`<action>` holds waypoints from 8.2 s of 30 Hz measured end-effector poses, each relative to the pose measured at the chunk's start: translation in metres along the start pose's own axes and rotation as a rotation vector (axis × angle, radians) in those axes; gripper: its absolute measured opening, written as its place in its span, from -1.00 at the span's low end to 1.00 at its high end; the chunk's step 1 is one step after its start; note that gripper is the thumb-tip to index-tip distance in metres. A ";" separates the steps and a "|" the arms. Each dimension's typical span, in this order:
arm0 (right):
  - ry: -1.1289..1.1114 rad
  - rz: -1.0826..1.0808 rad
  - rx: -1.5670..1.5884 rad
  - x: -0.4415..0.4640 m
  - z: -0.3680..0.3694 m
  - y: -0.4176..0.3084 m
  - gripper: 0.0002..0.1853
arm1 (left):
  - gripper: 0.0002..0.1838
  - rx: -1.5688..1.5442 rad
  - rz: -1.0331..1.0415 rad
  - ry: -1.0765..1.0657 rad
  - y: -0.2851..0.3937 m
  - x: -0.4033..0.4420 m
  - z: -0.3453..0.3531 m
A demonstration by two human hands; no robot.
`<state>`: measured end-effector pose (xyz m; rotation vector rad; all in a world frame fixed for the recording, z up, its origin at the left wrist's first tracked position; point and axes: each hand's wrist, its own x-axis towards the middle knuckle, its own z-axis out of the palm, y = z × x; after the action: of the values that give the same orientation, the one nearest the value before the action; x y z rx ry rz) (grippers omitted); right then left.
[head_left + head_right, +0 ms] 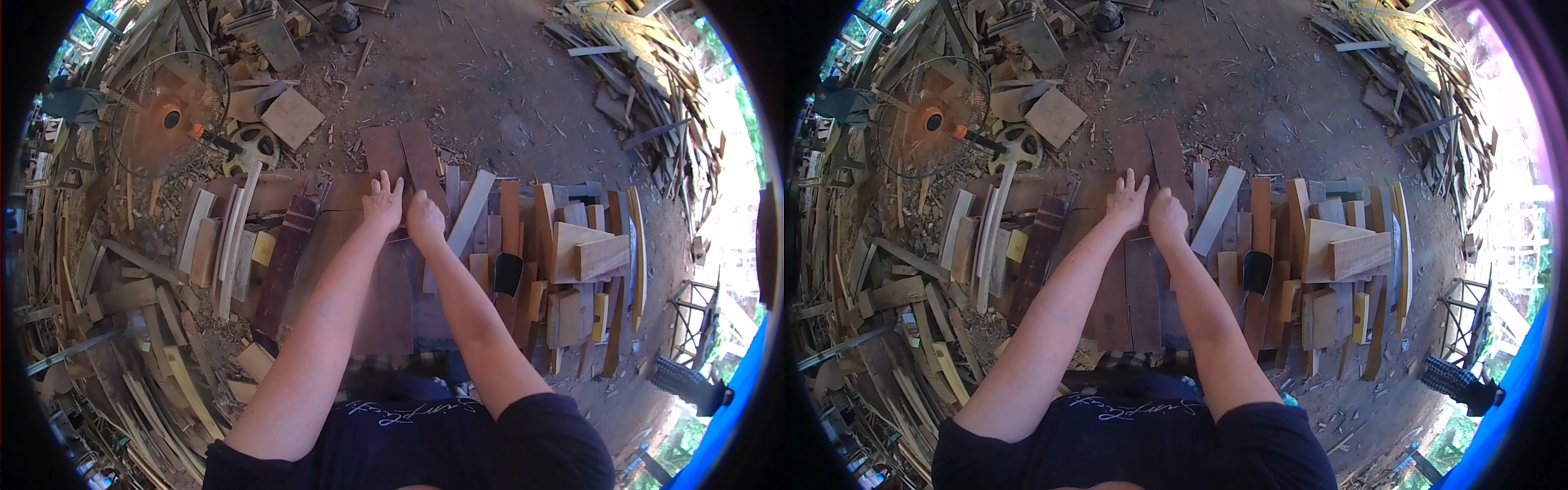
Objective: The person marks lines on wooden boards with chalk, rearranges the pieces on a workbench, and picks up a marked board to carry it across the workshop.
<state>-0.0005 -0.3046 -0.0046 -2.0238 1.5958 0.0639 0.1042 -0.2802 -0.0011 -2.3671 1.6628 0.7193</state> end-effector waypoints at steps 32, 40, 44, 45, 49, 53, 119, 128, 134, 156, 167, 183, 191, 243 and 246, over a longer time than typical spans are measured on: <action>0.048 -0.019 0.056 0.027 0.010 -0.006 -0.82 | -0.20 0.030 -0.017 -0.075 0.005 -0.004 -0.013; -0.076 0.001 -0.088 -0.021 -0.011 0.000 -0.79 | -0.25 0.012 -0.014 -0.071 0.006 -0.005 -0.010; 0.018 -0.004 0.019 0.021 0.004 -0.010 -0.80 | -0.25 0.037 -0.020 -0.025 0.001 0.004 0.005; 0.020 -0.015 0.040 0.030 0.001 -0.014 -0.80 | -0.26 0.036 -0.024 -0.050 0.002 0.003 0.001; 0.027 -0.046 0.024 0.008 -0.002 -0.004 -0.81 | -0.26 0.033 -0.026 -0.063 0.002 0.004 -0.001; 0.006 0.017 -0.068 -0.020 0.000 0.003 -0.81 | -0.26 0.012 0.006 -0.076 0.002 -0.004 -0.002; 0.005 -0.069 0.004 0.041 -0.003 -0.017 -0.81 | 0.06 0.039 0.017 -0.084 -0.003 -0.005 -0.013; 0.032 -0.028 -0.011 0.025 0.001 -0.014 -0.78 | 0.01 0.132 0.026 0.052 -0.008 0.006 0.017; 0.026 -0.047 -0.037 0.017 -0.002 -0.007 -0.81 | -0.03 0.064 0.017 -0.046 -0.006 0.009 0.008; -0.056 0.031 -0.080 -0.002 -0.012 -0.010 -0.80 | -0.03 0.056 0.016 -0.039 -0.006 0.000 -0.002; -0.026 0.033 -0.009 0.031 0.000 -0.017 -0.80 | -0.05 0.044 -0.004 -0.081 -0.005 0.003 0.003; -0.062 0.020 -0.116 -0.012 -0.005 -0.001 -0.79 | -0.19 0.013 0.028 -0.067 -0.004 -0.003 -0.007; -0.017 -0.030 -0.007 0.032 0.002 -0.012 -0.81 | 0.02 0.073 0.006 -0.105 -0.002 -0.001 -0.004; -0.037 -0.038 -0.058 -0.005 -0.005 0.000 -0.75 | -0.09 0.053 0.041 -0.021 -0.004 0.002 0.005; 0.027 -0.034 0.026 0.020 0.002 -0.010 -0.75 | -0.11 0.028 0.031 -0.031 -0.002 -0.003 0.000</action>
<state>0.0149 -0.3201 -0.0096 -2.0398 1.5704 0.0031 0.1055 -0.2766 -0.0004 -2.3042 1.6901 0.7287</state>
